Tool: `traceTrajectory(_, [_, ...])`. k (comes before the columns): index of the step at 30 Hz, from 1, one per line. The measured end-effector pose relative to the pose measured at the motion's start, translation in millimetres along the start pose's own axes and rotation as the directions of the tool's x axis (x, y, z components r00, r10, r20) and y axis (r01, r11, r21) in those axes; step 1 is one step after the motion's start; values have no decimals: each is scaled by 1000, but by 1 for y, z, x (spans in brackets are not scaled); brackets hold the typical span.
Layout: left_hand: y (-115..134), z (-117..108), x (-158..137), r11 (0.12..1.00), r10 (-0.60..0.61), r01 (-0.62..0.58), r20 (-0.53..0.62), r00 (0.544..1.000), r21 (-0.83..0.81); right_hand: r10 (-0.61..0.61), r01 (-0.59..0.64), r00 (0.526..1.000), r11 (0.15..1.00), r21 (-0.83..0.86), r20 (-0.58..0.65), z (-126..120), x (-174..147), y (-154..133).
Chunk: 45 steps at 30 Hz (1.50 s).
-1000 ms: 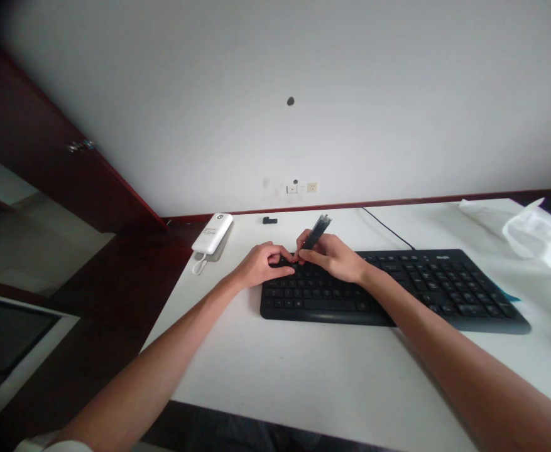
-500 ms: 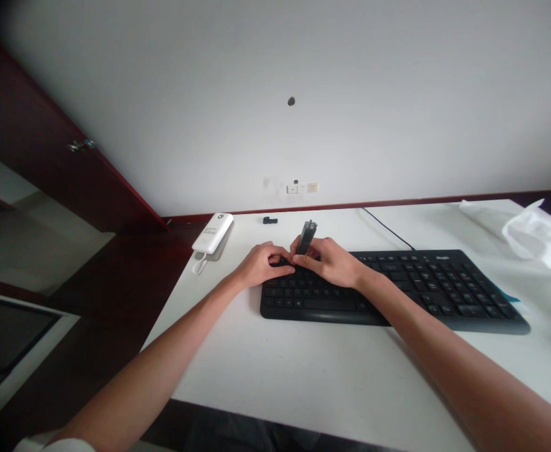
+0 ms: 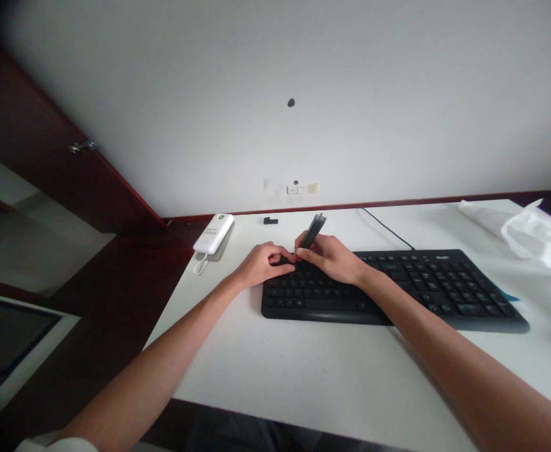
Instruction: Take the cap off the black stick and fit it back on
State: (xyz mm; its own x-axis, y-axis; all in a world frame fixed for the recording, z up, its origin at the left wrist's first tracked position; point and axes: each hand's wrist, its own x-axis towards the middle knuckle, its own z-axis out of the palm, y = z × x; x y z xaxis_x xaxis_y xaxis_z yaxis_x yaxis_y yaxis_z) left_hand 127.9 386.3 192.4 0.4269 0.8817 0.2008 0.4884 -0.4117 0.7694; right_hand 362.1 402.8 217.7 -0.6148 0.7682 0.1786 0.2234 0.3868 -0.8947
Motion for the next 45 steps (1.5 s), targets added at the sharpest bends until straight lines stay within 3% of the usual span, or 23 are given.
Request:
traceTrajectory(7, [-3, 0, 2, 1000, 25, -25, -13, 1000, 1, 18, -31, 998, 971, -237, -58, 11, -2, -9])
traceTrajectory(13, [-3, -1, 1, 1000, 9, -9, 0, 1000, 6, 42, -70, 995, 948, -310, -95, 14, -3, -14])
traceTrajectory(15, [-2, -2, 1, 1000, -10, 10, 15, 1000, -19, 34, -55, 996, 958, -283, -79, 12, -2, -10])
traceTrajectory(20, [1, -2, 1, 999, -36, 37, 44, 998, -37, 59, -59, 998, 998, 30, -22, 4, 0, 2])
traceTrajectory(23, [2, -3, 0, 999, -31, 32, 37, 999, -25, 76, -77, 997, 992, 99, 17, 0, 1, 3])
traceTrajectory(27, [2, -2, 0, 999, -23, 24, 32, 999, -23, 29, -31, 998, 998, 54, 53, -4, 1, -1])
traceTrajectory(34, [-1, -1, 2, 999, 11, -12, 13, 1000, 49, -22, 35, 998, 969, -244, 56, 2, -2, -13])
traceTrajectory(45, [-2, 0, 1, 1000, 4, -4, 4, 1000, 20, 30, -22, 998, 989, -147, 52, -3, -1, -9])
